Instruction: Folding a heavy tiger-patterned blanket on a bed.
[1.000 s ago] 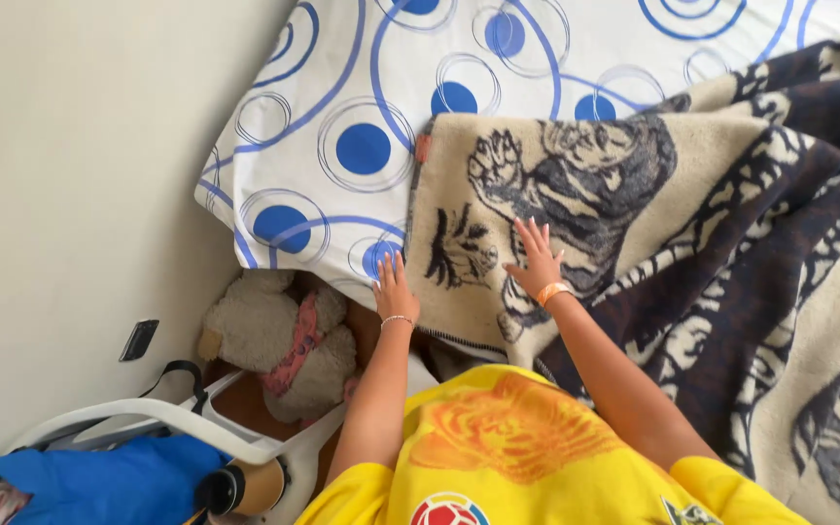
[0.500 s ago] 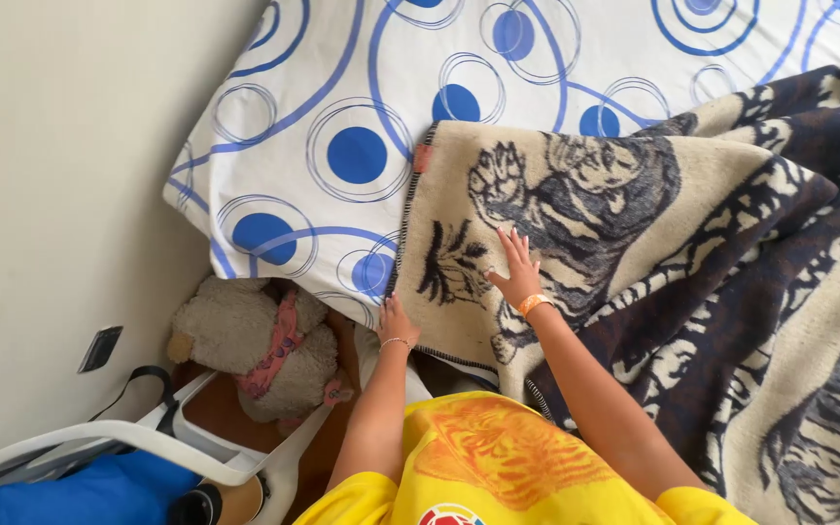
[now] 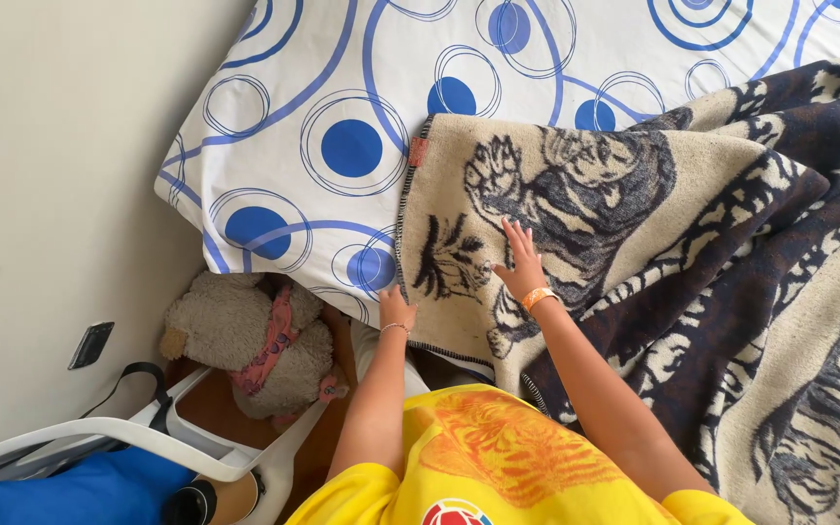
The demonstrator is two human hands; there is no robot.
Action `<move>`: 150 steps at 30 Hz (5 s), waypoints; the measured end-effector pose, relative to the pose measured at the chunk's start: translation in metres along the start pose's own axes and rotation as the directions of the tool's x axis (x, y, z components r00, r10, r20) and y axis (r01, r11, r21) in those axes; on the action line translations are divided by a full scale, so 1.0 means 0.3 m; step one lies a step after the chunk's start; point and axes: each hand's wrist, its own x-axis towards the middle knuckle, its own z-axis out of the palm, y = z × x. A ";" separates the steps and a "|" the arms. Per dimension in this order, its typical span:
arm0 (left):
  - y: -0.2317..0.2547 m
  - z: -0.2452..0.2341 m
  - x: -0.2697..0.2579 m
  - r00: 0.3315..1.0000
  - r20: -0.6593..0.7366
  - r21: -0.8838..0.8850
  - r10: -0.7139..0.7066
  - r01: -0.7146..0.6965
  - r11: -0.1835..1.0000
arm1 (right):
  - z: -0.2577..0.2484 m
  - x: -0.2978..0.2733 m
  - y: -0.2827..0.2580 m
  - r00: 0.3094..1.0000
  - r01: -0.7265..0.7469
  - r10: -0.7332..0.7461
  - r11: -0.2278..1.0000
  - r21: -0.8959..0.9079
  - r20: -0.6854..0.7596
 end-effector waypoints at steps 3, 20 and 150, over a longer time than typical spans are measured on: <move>0.027 0.031 -0.011 0.996 0.072 0.042 0.049 -0.052 0.998 | -0.009 -0.018 -0.004 0.999 0.038 -0.038 0.999 0.005 0.003; 0.314 -0.280 -0.232 0.980 0.047 -0.242 0.193 -0.176 0.954 | 0.068 0.024 0.010 0.998 0.030 -0.037 0.993 0.117 0.056; 0.770 0.174 -0.949 -0.075 0.611 -0.150 0.788 -0.988 0.023 | 0.202 -1.465 0.488 0.289 -0.347 0.807 0.590 0.729 -0.515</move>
